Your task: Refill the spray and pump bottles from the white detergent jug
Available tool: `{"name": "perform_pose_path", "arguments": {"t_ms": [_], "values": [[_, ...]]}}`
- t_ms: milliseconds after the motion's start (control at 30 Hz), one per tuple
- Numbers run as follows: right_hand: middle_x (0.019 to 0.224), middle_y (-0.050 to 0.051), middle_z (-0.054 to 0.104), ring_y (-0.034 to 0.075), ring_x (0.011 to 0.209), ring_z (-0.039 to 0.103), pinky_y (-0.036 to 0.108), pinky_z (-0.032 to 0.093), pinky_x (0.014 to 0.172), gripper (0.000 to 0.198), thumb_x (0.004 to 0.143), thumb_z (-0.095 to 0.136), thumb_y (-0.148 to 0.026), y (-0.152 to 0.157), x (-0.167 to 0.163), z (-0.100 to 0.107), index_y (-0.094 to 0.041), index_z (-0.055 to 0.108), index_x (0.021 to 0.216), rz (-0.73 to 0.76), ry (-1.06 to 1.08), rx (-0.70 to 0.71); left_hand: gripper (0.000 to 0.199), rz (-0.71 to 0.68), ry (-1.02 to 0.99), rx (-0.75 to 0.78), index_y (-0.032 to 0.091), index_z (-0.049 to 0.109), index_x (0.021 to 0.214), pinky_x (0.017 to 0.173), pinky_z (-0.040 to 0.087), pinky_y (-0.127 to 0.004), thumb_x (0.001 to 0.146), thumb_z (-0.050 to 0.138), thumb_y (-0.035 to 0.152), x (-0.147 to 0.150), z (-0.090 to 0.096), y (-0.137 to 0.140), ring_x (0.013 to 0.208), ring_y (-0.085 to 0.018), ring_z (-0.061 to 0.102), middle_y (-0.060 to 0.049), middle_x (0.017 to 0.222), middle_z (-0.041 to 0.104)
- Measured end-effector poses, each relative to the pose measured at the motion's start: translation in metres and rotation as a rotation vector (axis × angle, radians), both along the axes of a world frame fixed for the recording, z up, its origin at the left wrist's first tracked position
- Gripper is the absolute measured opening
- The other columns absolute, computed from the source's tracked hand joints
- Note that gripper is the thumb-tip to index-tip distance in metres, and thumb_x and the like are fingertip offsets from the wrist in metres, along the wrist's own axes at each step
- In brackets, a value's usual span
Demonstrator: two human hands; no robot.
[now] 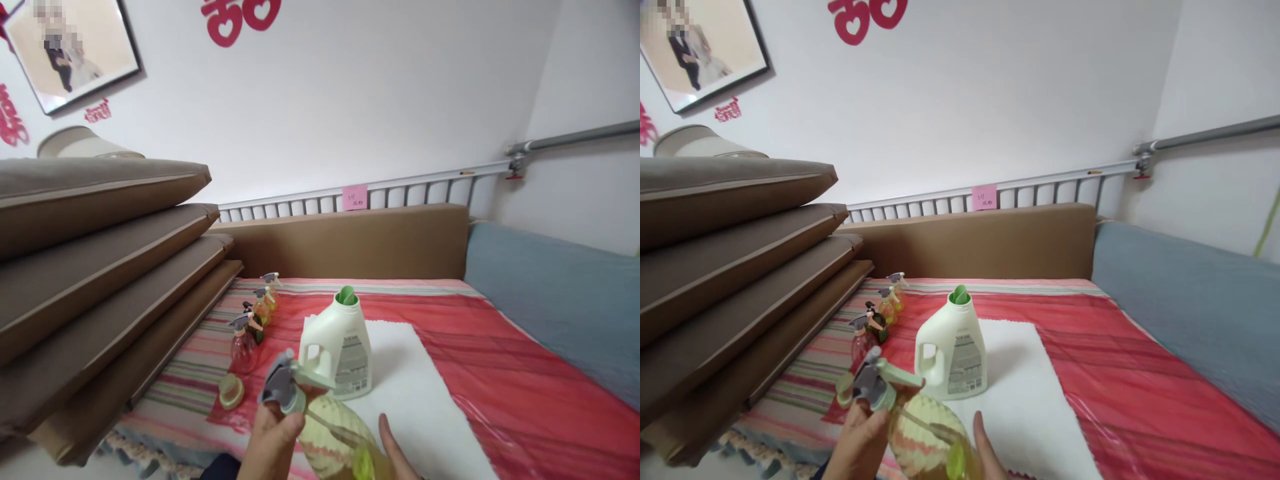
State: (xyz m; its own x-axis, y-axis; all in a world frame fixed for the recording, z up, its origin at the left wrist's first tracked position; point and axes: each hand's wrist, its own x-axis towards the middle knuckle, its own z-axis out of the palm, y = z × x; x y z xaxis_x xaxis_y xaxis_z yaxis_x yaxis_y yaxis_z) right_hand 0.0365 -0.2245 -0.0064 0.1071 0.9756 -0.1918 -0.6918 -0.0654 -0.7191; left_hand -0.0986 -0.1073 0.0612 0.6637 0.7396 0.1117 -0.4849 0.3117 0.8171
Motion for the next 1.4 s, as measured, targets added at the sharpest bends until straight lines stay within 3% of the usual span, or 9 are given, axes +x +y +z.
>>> {"name": "perform_pose_path", "arguments": {"t_ms": [233, 400, 567, 733, 833, 1033, 1133, 1300, 1400], "values": [[0.087, 0.01, 0.073, 0.016, 0.056, 0.066, 0.02, 0.043, 0.045, 0.058, 0.08, 0.052, -0.065, -0.023, -0.022, 0.014, -0.021, 0.054, 0.117, -0.132, 0.181, -0.01, 0.035, -0.054, 0.064, 0.178, 0.019, 0.066, 0.071, 0.091, 0.048, -0.043, 0.053, 0.083, 0.043, 0.007, 0.022, -0.012, 0.09, -0.03, 0.066, -0.007, 0.072, 0.07], [0.123, 0.004, 0.061, 0.023, 0.099, 0.063, 0.033, 0.053, 0.077, 0.077, 0.052, 0.088, -0.036, -0.027, -0.042, 0.039, -0.035, 0.048, 0.117, -0.582, -0.011, 0.225, 0.032, 0.198, 0.045, 0.008, 0.017, 0.065, 0.061, 0.079, 0.053, -0.039, 0.055, 0.08, 0.045, 0.021, 0.034, -0.013, 0.073, -0.025, 0.069, -0.003, 0.062, 0.069], [0.114, 0.015, 0.064, 0.022, 0.076, 0.068, 0.026, 0.05, 0.049, 0.072, 0.073, 0.055, -0.073, -0.029, -0.038, 0.045, -0.022, 0.048, 0.124, -0.104, 0.177, 0.034, 0.026, 0.178, 0.048, -0.054, 0.016, 0.069, 0.063, 0.074, 0.055, -0.035, 0.056, 0.079, 0.039, 0.018, 0.03, -0.011, 0.074, -0.026, 0.07, -0.004, 0.063, 0.072], [0.133, 0.007, 0.052, 0.025, 0.104, 0.061, 0.031, 0.053, 0.069, 0.074, 0.063, 0.08, -0.046, -0.03, -0.035, 0.043, -0.035, 0.043, 0.127, -0.386, -0.008, 0.221, 0.027, 0.195, -0.005, -0.078, 0.017, 0.067, 0.057, 0.07, 0.054, -0.028, 0.052, 0.082, 0.039, 0.016, 0.035, -0.013, 0.068, -0.019, 0.068, 0.001, 0.058, 0.067], [0.121, 0.013, 0.059, 0.027, 0.093, 0.065, 0.033, 0.053, 0.059, 0.067, 0.073, 0.065, -0.061, -0.03, -0.035, 0.039, -0.029, 0.043, 0.128, -0.23, 0.049, 0.162, 0.028, 0.171, 0.007, -0.098, 0.016, 0.067, 0.056, 0.069, 0.054, -0.027, 0.05, 0.082, 0.039, 0.017, 0.036, -0.014, 0.07, -0.02, 0.067, 0.0, 0.058, 0.066], [0.131, 0.013, 0.051, 0.032, 0.108, 0.059, 0.044, 0.055, 0.076, 0.082, 0.064, 0.078, -0.05, -0.03, -0.034, 0.02, -0.032, 0.037, 0.133, -0.286, -0.14, 0.226, 0.031, 0.154, 0.025, -0.162, 0.015, 0.064, 0.056, 0.068, 0.053, -0.03, 0.049, 0.083, 0.039, 0.019, 0.031, -0.015, 0.066, -0.019, 0.065, 0.0, 0.057, 0.063], [0.13, 0.014, 0.053, 0.034, 0.111, 0.057, 0.048, 0.053, 0.083, 0.081, 0.067, 0.076, -0.035, -0.034, -0.031, 0.011, -0.027, 0.036, 0.136, -0.246, -0.459, 0.195, 0.031, 0.136, 0.068, -0.146, 0.015, 0.064, 0.058, 0.063, 0.053, -0.03, 0.051, 0.082, 0.039, 0.019, 0.024, -0.016, 0.064, -0.02, 0.064, -0.002, 0.057, 0.064], [0.143, 0.01, 0.041, 0.029, 0.132, 0.038, 0.045, 0.035, 0.109, 0.071, 0.07, 0.064, -0.006, -0.038, -0.024, -0.007, -0.03, 0.043, 0.134, -0.7, -1.41, 0.284, 0.027, 0.203, -0.017, -0.045, 0.015, 0.061, 0.06, 0.064, 0.051, -0.025, 0.058, 0.081, 0.033, 0.021, 0.023, -0.017, 0.06, -0.014, 0.062, 0.001, 0.057, 0.063], [0.138, 0.011, 0.045, 0.028, 0.129, 0.043, 0.044, 0.038, 0.106, 0.065, 0.072, 0.064, -0.011, -0.038, -0.02, -0.021, -0.029, 0.044, 0.131, -0.767, -1.393, 0.229, 0.025, 0.292, -0.084, -0.054, 0.017, 0.06, 0.065, 0.059, 0.05, -0.021, 0.061, 0.079, 0.032, 0.019, 0.032, -0.007, 0.054, -0.01, 0.058, 0.004, 0.056, 0.061]]}}
